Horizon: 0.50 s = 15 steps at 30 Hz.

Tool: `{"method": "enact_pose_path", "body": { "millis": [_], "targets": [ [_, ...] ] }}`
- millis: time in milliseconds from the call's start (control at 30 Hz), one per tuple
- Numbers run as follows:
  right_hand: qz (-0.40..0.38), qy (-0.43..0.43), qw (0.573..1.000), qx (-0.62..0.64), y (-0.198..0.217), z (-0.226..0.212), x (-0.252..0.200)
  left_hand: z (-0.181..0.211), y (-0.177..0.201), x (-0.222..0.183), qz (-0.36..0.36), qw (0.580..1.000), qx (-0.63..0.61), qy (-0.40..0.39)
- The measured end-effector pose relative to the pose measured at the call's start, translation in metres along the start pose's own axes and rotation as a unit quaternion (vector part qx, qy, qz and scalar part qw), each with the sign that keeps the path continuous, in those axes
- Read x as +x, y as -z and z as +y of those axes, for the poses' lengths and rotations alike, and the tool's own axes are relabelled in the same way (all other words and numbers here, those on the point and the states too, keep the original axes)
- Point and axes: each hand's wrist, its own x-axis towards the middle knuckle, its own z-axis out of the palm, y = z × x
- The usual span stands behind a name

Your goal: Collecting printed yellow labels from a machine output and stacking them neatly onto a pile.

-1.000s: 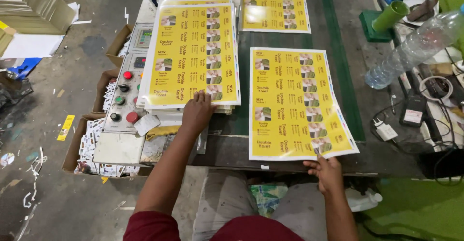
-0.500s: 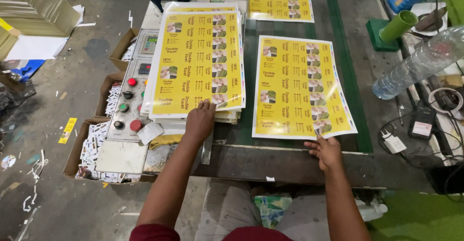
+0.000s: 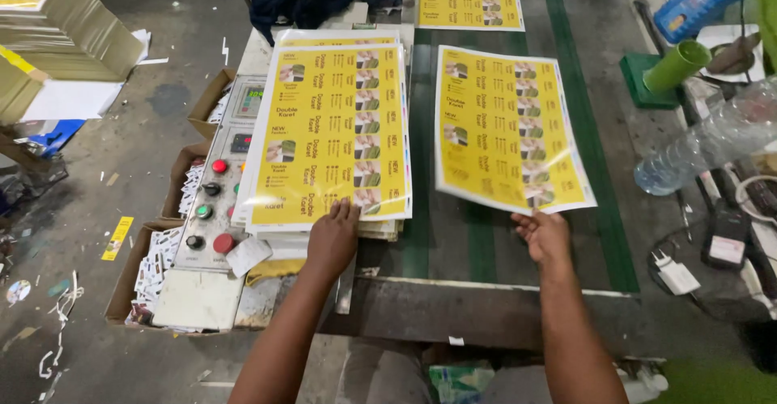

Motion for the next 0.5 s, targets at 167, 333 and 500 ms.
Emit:
{"method": "enact_pose_path", "body": {
  "millis": [167, 333, 500],
  "targets": [
    [-0.018, 0.012, 0.998, -0.064, -0.026, 0.02, 0.061, 0.0, -0.017, 0.003, 0.026, 1.0, 0.002, 0.001],
    [-0.047, 0.014, 0.994, -0.098, -0.068, 0.014, 0.147, 0.002, -0.021, 0.005, 0.075, 0.997, 0.017, -0.006],
    [-0.107, -0.032, 0.983, -0.145, -0.132, -0.025, 0.22, 0.009, -0.026, 0.005, 0.082, 0.996, -0.033, 0.033]
  ]
}}
